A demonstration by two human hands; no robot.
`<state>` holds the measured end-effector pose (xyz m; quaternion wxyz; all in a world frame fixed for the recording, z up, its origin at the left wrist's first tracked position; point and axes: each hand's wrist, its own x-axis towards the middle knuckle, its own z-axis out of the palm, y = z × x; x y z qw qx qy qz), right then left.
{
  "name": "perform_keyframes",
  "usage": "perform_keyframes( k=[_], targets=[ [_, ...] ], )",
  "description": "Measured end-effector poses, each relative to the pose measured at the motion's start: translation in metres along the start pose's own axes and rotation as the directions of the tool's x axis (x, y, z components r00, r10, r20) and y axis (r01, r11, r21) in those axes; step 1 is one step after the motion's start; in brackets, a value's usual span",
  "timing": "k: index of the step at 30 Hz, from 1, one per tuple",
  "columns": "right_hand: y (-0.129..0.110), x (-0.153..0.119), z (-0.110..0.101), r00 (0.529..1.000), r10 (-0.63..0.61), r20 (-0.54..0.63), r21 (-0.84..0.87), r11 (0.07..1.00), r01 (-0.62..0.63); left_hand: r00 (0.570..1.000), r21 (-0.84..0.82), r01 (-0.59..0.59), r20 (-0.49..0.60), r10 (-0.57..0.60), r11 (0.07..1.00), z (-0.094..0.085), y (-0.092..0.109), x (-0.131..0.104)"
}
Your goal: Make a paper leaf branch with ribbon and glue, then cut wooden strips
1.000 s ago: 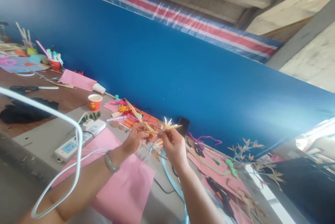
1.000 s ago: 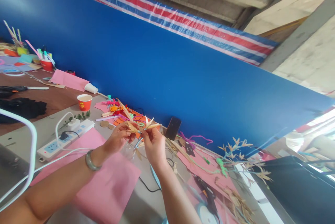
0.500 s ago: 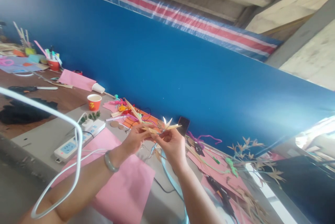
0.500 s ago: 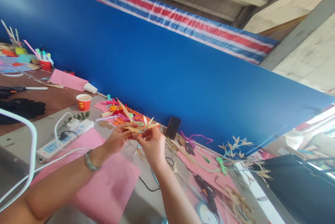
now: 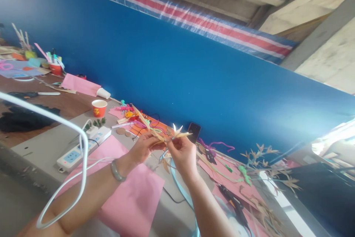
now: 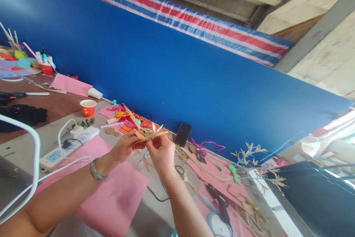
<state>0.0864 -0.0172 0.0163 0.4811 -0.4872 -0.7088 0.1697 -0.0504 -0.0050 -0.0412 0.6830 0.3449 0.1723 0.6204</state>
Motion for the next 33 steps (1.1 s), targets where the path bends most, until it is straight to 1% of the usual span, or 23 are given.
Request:
perform_keyframes(
  k=[5,8,10,12,16,23,26,30,31,33],
  targets=[
    [-0.001,-0.001,-0.001,1.000,-0.027,0.006,-0.016,1.000,0.027,0.999,-0.012,-0.043,-0.003,0.043,0.999,0.000,-0.001,0.001],
    [-0.002,0.000,-0.001,1.000,-0.013,0.017,-0.039,0.999,0.014,0.998,0.000,-0.050,0.037,0.050,0.999,0.000,-0.001,0.000],
    [-0.004,0.001,-0.002,1.000,0.007,0.014,-0.048,0.999,-0.007,0.998,0.003,-0.030,0.051,0.030,1.000,0.000,-0.001,0.000],
    [-0.005,0.001,-0.002,1.000,0.014,0.008,-0.055,0.998,-0.014,1.000,0.011,-0.009,0.026,0.009,1.000,-0.001,-0.001,0.000],
    [-0.008,0.001,-0.002,1.000,-0.005,0.020,-0.061,0.998,0.006,1.000,0.029,0.009,-0.008,-0.009,1.000,-0.003,-0.003,0.002],
    [-0.004,0.000,-0.001,1.000,-0.024,0.010,-0.076,0.997,0.024,0.999,-0.001,0.036,-0.001,-0.036,0.999,-0.004,-0.003,0.001],
    [0.000,0.000,-0.003,0.999,-0.004,0.042,-0.045,0.999,0.006,0.999,-0.038,0.053,0.008,-0.053,0.998,-0.005,-0.001,0.003],
    [-0.001,0.004,-0.014,0.996,0.006,0.094,-0.068,0.998,0.000,0.995,-0.098,0.089,-0.032,-0.093,0.991,-0.011,-0.001,0.010],
    [-0.002,0.007,-0.018,0.995,-0.001,0.095,-0.081,0.997,0.008,0.994,-0.076,0.088,-0.051,-0.092,0.993,-0.014,-0.001,0.012],
    [-0.005,0.013,-0.027,0.996,-0.005,0.084,-0.099,0.995,0.013,0.994,0.059,0.070,-0.090,-0.065,0.996,-0.019,-0.004,0.015]
  ],
)
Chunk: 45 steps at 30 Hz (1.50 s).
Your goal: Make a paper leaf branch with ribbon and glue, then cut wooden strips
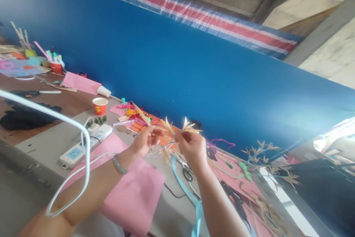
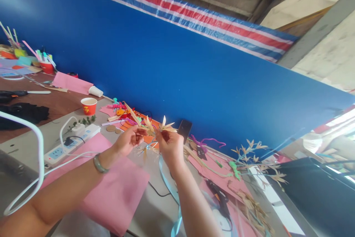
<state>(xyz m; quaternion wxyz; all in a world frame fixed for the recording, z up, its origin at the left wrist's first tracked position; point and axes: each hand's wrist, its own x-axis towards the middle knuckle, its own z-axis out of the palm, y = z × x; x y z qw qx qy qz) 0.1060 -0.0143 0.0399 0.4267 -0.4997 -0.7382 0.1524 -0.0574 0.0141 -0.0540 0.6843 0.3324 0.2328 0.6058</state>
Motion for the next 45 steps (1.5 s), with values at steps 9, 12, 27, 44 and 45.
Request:
perform_keyframes(
  k=[9,12,27,44,45],
  targets=[
    [0.005,0.025,-0.019,0.999,0.031,-0.007,0.004,1.000,-0.031,0.972,0.456,0.009,0.203,-0.114,0.890,0.000,-0.017,-0.004],
    [0.007,0.027,-0.020,0.998,0.057,-0.015,0.082,0.995,-0.055,0.969,0.465,-0.064,0.241,-0.057,0.883,0.002,-0.019,-0.004],
    [0.039,-0.019,-0.014,0.971,-0.076,-0.225,0.376,0.913,0.158,0.981,0.397,-0.176,0.143,0.129,0.901,-0.008,-0.025,0.005],
    [0.055,-0.034,0.011,1.000,-0.005,-0.012,0.309,0.951,0.008,0.944,0.567,-0.240,-0.055,0.327,0.788,-0.018,-0.036,0.015],
    [0.056,-0.034,0.011,0.999,-0.023,-0.026,0.286,0.958,0.029,0.940,0.581,-0.245,-0.053,0.336,0.776,-0.017,-0.036,0.015]
  ],
)
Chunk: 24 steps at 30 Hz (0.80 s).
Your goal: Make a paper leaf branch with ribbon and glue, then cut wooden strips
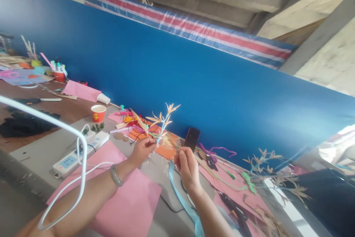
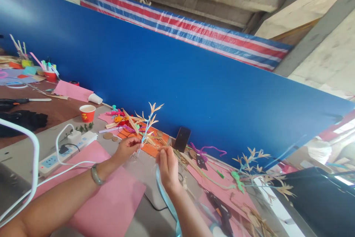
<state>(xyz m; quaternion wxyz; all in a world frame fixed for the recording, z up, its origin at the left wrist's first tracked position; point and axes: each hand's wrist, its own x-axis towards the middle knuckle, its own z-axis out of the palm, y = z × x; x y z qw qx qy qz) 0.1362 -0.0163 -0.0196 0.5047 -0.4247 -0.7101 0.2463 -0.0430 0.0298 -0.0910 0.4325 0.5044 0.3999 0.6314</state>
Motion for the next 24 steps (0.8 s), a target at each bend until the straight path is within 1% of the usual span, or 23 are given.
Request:
perform_keyframes(
  k=[4,7,9,13,16,18,22,24],
  targets=[
    [0.001,-0.002,-0.005,0.988,-0.149,-0.031,-0.160,0.977,0.142,0.999,0.084,-0.024,-0.026,0.026,0.996,0.001,0.007,-0.003],
    [-0.008,-0.005,-0.009,0.959,-0.276,-0.058,-0.256,0.933,0.253,0.999,0.131,-0.009,-0.051,0.016,0.991,0.003,0.012,-0.006],
    [-0.018,-0.005,-0.010,0.932,-0.355,-0.072,-0.294,0.901,0.320,0.998,0.157,-0.022,-0.050,0.030,0.987,0.004,0.014,-0.008],
    [-0.041,0.001,-0.010,0.878,-0.464,-0.117,-0.329,0.852,0.407,0.992,0.176,-0.116,-0.028,0.122,0.978,0.004,0.013,-0.011],
    [-0.055,0.011,-0.011,0.864,-0.477,-0.161,-0.304,0.857,0.417,0.975,0.213,-0.217,-0.004,0.222,0.953,0.003,0.011,-0.012],
    [-0.062,0.017,-0.014,0.871,-0.476,-0.117,-0.325,0.848,0.420,0.955,0.242,-0.292,0.013,0.298,0.925,0.002,0.011,-0.012],
    [-0.071,0.024,-0.020,0.868,-0.491,0.078,-0.446,0.761,0.471,0.912,0.294,-0.399,0.026,0.410,0.868,0.001,0.013,-0.012],
    [-0.073,0.025,-0.022,0.863,-0.483,0.149,-0.476,0.729,0.491,0.891,0.319,-0.440,0.038,0.453,0.840,0.001,0.014,-0.012]
  ],
)
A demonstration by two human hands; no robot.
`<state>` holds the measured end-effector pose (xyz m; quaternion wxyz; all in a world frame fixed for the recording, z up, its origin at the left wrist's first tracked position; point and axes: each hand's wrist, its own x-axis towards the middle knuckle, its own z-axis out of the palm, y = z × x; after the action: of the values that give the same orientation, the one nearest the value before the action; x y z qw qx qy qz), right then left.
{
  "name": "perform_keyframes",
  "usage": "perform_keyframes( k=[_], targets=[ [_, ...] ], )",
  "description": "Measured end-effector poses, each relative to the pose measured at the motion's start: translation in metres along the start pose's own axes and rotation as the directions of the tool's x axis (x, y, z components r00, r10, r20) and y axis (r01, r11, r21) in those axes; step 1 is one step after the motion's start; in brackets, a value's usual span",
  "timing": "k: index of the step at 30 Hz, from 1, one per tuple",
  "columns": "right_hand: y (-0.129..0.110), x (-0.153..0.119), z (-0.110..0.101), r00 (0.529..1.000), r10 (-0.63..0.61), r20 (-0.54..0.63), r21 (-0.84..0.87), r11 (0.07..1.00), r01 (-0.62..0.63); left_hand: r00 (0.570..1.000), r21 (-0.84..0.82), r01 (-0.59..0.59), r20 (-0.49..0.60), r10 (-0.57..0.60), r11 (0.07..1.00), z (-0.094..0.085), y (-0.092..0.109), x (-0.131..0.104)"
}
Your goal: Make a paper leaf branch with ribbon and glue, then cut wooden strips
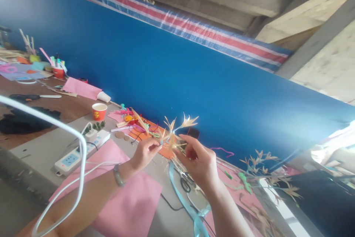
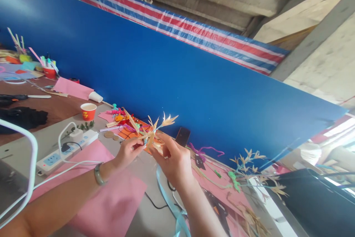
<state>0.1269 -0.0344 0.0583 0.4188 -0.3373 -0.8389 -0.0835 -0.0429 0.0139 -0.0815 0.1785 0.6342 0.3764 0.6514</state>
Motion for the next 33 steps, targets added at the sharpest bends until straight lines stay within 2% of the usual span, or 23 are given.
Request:
perform_keyframes(
  k=[2,7,14,18,24,33],
  targets=[
    [-0.001,0.001,0.000,1.000,-0.019,0.019,-0.023,1.000,0.020,0.999,0.019,-0.043,-0.006,0.043,0.999,0.000,-0.001,0.000],
    [-0.004,-0.001,0.000,0.997,-0.059,-0.043,-0.148,0.988,0.052,0.995,0.043,-0.096,-0.021,0.097,0.994,0.001,-0.007,-0.002],
    [-0.009,-0.002,-0.003,0.988,-0.140,0.061,-0.277,0.949,0.151,0.992,0.026,-0.120,-0.026,0.121,0.992,0.001,-0.006,-0.001],
    [-0.010,-0.003,-0.005,0.986,-0.132,0.106,-0.241,0.958,0.154,0.995,0.052,-0.098,-0.014,0.099,0.994,0.001,-0.005,-0.001],
    [-0.009,-0.005,-0.014,0.959,-0.062,0.276,-0.103,0.990,0.094,0.997,0.042,-0.072,0.007,0.072,0.997,0.001,-0.006,-0.002],
    [-0.006,-0.008,-0.002,0.976,0.017,0.215,-0.066,0.998,-0.003,0.993,0.052,-0.120,0.012,0.120,0.991,0.000,-0.001,-0.001]
  ],
)
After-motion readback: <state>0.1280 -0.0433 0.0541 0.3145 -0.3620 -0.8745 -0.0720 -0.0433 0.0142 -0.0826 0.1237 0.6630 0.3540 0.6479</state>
